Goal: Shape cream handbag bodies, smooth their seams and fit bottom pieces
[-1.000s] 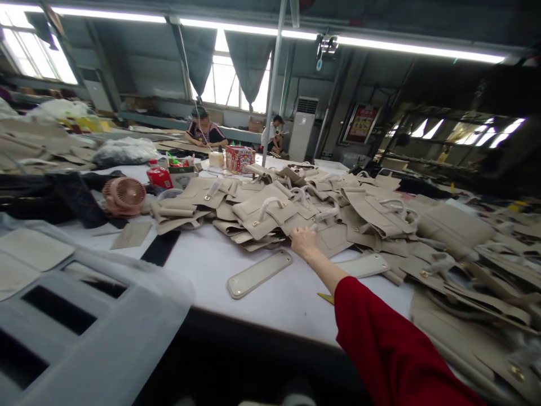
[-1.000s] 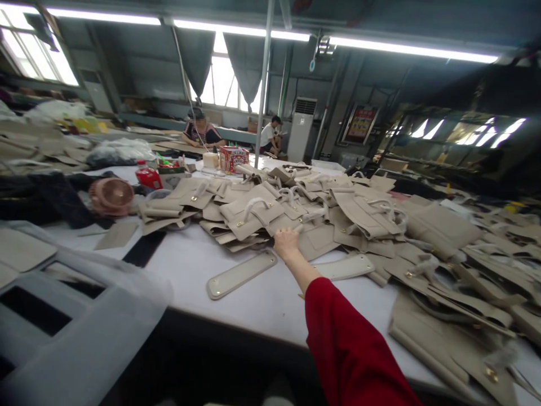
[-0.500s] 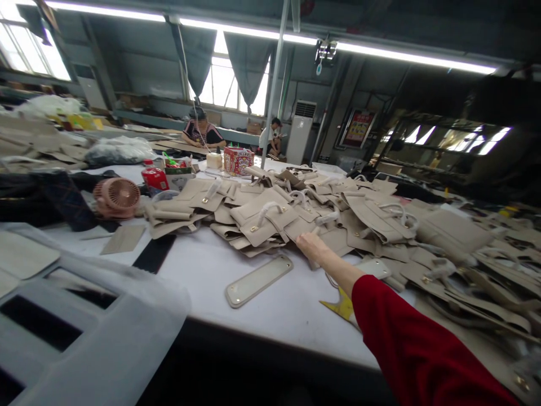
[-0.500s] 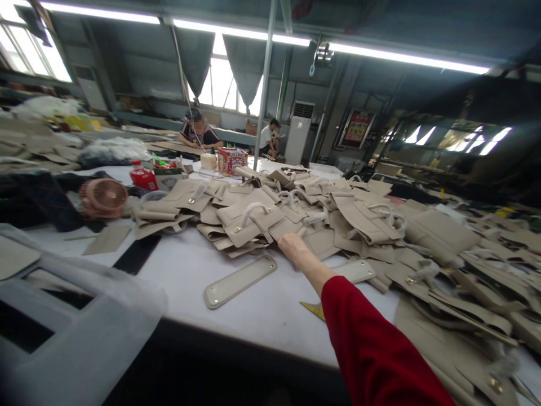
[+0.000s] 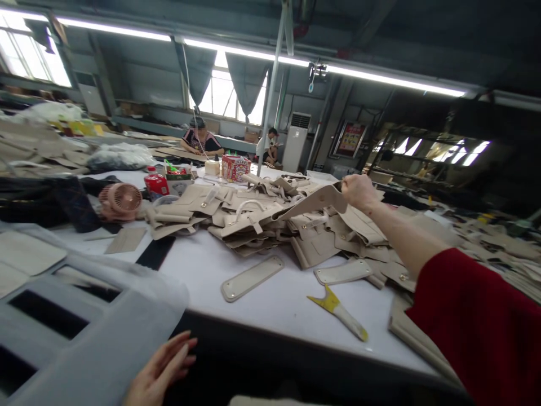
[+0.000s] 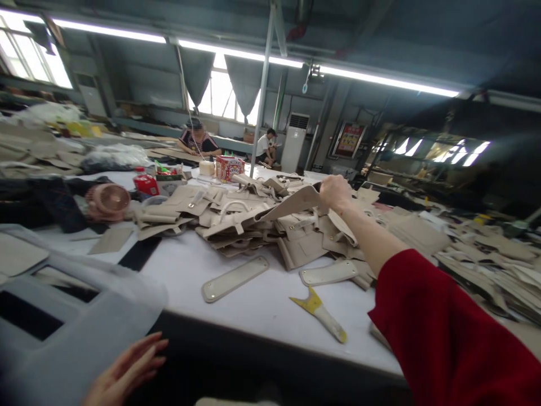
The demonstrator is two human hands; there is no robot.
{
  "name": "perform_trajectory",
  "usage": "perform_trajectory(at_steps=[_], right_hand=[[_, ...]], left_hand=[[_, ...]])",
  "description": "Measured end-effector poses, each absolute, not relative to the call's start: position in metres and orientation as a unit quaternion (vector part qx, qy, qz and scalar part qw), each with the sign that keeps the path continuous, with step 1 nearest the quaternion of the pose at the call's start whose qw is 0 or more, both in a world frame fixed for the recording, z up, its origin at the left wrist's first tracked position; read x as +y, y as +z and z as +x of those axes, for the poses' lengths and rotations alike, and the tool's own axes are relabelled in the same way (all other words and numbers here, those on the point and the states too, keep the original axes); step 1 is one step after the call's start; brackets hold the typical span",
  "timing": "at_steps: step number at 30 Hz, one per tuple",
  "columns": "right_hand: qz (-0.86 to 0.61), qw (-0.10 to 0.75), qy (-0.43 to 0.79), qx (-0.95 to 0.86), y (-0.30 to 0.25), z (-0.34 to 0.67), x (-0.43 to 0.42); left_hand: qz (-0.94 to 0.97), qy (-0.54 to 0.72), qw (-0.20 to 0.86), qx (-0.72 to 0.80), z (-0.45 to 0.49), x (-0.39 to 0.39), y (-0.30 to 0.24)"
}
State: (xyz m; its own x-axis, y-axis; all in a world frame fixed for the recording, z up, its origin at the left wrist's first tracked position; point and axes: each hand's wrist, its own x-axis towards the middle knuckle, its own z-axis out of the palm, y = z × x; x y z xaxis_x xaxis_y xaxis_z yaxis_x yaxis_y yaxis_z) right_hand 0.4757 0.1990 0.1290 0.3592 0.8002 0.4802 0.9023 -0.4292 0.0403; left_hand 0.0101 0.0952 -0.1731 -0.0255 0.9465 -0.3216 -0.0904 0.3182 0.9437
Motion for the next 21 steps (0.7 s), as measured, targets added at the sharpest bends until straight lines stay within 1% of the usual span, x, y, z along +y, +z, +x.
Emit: perform_trajectory(at_steps=[4,6,8,10,12,15,17,21], right_hand=[[-0.804,0.168,-0.179,-0.542,0.167,0.473,0.141],[-0.794,0.197,-0.131,-0.560,0.172,0.466,0.109],[-0.782,0.230,-0.076,-0.575,0.170,0.455,0.077],[-0.764,0.257,-0.021,-0.591,0.163,0.441,0.045],[-0.747,0.289,0.038,-0.597,0.153,0.425,0.013],[-0.723,0.332,0.149,-0.588,0.135,0.399,-0.034],[-0.705,0.336,0.199,-0.592,0.123,0.382,-0.064],[-0.694,0.306,0.190,-0.624,0.098,0.353,-0.116]], left_hand=[[0.475,0.440,0.609,0.458,0.062,0.122,-0.121],[0.490,0.416,0.656,0.396,0.094,0.116,-0.096],[0.425,0.386,0.746,0.338,0.127,0.099,-0.079],[0.293,0.353,0.838,0.295,0.156,0.078,-0.070],[0.220,0.334,0.877,0.267,0.175,0.059,-0.069],[0.167,0.363,0.885,0.238,0.182,0.040,-0.074],[0.133,0.397,0.880,0.225,0.173,0.031,-0.079],[0.079,0.446,0.867,0.206,0.142,0.014,-0.088]])
